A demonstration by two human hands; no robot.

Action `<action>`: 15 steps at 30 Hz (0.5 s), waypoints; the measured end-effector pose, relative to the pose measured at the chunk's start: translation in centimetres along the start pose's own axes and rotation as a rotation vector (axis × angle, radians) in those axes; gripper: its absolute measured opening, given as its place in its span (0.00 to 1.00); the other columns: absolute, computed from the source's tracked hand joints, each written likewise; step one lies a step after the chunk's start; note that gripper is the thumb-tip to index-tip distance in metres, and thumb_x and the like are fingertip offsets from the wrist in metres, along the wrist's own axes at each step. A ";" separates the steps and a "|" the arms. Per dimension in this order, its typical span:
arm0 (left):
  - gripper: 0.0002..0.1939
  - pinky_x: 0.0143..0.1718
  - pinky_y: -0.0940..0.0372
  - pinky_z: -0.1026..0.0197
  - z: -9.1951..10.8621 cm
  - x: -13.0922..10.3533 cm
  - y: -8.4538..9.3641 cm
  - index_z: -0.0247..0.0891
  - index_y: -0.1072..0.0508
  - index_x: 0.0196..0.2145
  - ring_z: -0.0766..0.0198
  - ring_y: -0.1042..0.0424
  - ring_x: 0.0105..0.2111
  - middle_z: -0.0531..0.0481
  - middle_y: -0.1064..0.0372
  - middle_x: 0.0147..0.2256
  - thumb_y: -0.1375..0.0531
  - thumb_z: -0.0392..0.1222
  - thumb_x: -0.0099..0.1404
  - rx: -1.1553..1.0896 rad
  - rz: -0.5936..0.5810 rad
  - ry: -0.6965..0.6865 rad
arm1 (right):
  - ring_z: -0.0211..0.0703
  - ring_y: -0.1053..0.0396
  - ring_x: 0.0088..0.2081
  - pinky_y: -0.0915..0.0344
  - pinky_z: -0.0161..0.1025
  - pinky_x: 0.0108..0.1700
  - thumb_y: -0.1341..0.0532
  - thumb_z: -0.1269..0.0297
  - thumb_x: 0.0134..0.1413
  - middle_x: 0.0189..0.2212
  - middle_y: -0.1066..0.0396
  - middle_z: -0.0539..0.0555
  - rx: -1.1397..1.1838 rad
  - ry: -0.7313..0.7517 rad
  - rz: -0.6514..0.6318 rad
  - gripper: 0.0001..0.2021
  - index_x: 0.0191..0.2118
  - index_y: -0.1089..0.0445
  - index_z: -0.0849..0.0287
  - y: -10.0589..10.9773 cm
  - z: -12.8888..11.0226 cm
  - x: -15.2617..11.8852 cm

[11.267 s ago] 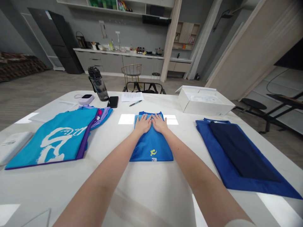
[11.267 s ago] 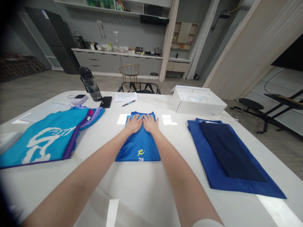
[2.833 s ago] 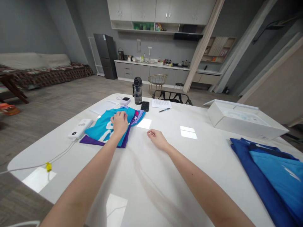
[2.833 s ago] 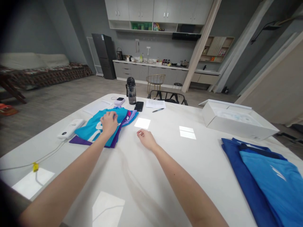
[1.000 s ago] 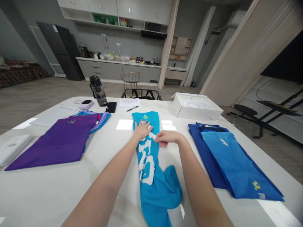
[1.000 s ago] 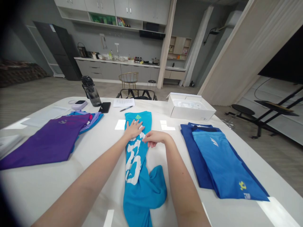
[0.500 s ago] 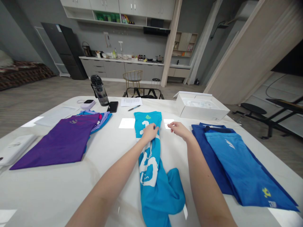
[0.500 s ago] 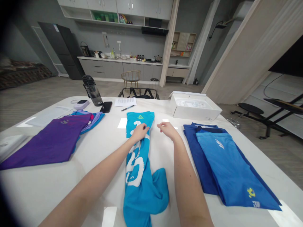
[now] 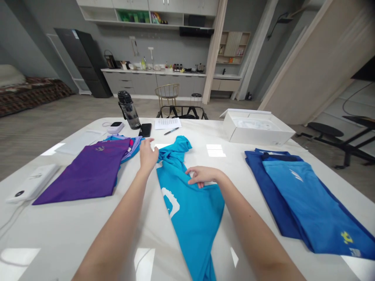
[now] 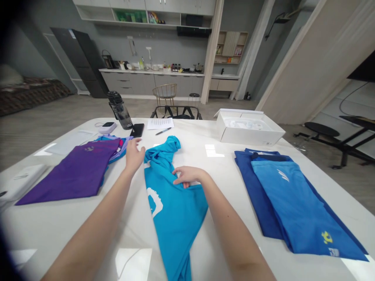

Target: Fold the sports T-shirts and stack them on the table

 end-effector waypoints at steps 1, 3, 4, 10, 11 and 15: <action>0.21 0.59 0.37 0.50 0.6 -0.3 -0.3 0.41 0.29 0.53 0.53 0.30 0.53 0.44 0.31 0.52 0.41 0.38 0.61 0.099 -0.167 -0.136 | 0.41 0.28 0.22 0.33 0.33 0.25 0.30 0.53 0.53 0.20 0.28 0.45 -0.019 -0.045 -0.043 0.36 0.63 0.39 0.61 -0.7 -0.4 0.2; 0.24 0.60 0.38 0.50 1.6 -1.5 -1.4 0.46 0.28 0.55 0.51 0.32 0.55 0.46 0.32 0.55 0.37 0.42 0.60 0.236 -0.534 -0.308 | 0.44 0.26 0.22 0.31 0.35 0.26 0.29 0.52 0.52 0.20 0.27 0.47 -0.022 -0.112 -0.143 0.38 0.63 0.41 0.62 -2.1 -1.2 0.4; 0.26 0.60 0.39 0.49 1.8 -2.2 -2.1 0.48 0.28 0.57 0.50 0.33 0.57 0.46 0.33 0.57 0.35 0.44 0.60 0.314 -0.638 -0.338 | 0.45 0.25 0.23 0.29 0.36 0.27 0.28 0.52 0.50 0.22 0.26 0.47 0.004 -0.118 -0.198 0.40 0.64 0.42 0.63 -2.8 -1.6 0.4; 0.10 0.53 0.35 0.50 1.9 -3.6 -4.6 0.41 0.24 0.44 0.51 0.29 0.48 0.43 0.28 0.44 0.40 0.39 0.65 0.410 -0.606 -0.281 | 0.43 0.22 0.32 0.26 0.37 0.37 0.23 0.51 0.39 0.42 0.22 0.54 0.245 -0.075 -0.579 0.50 0.68 0.42 0.55 -4.1 -3.5 -1.0; 0.08 0.52 0.34 0.51 1.9 -3.4 -4.7 0.41 0.25 0.41 0.53 0.29 0.46 0.45 0.28 0.41 0.42 0.38 0.65 0.326 -0.605 -0.279 | 0.41 0.22 0.32 0.27 0.36 0.36 0.23 0.51 0.41 0.45 0.23 0.55 0.252 -0.045 -0.583 0.47 0.67 0.40 0.54 -3.7 -3.5 -1.2; 0.04 0.47 0.32 0.56 1.2 -1.6 -4.3 0.42 0.28 0.35 0.60 0.28 0.38 0.52 0.29 0.34 0.42 0.42 0.65 -0.162 -0.371 -0.055 | 0.31 0.31 0.27 0.39 0.29 0.27 0.30 0.51 0.53 0.44 0.22 0.56 0.246 0.135 -0.112 0.27 0.55 0.27 0.60 -0.8 -2.1 -0.4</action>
Point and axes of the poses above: each hand's wrist, its own x-axis towards the middle knuckle, its own y-axis out of the back of the hand, z = x × y, the point moved 1 cm from there along x, towards the middle knuckle
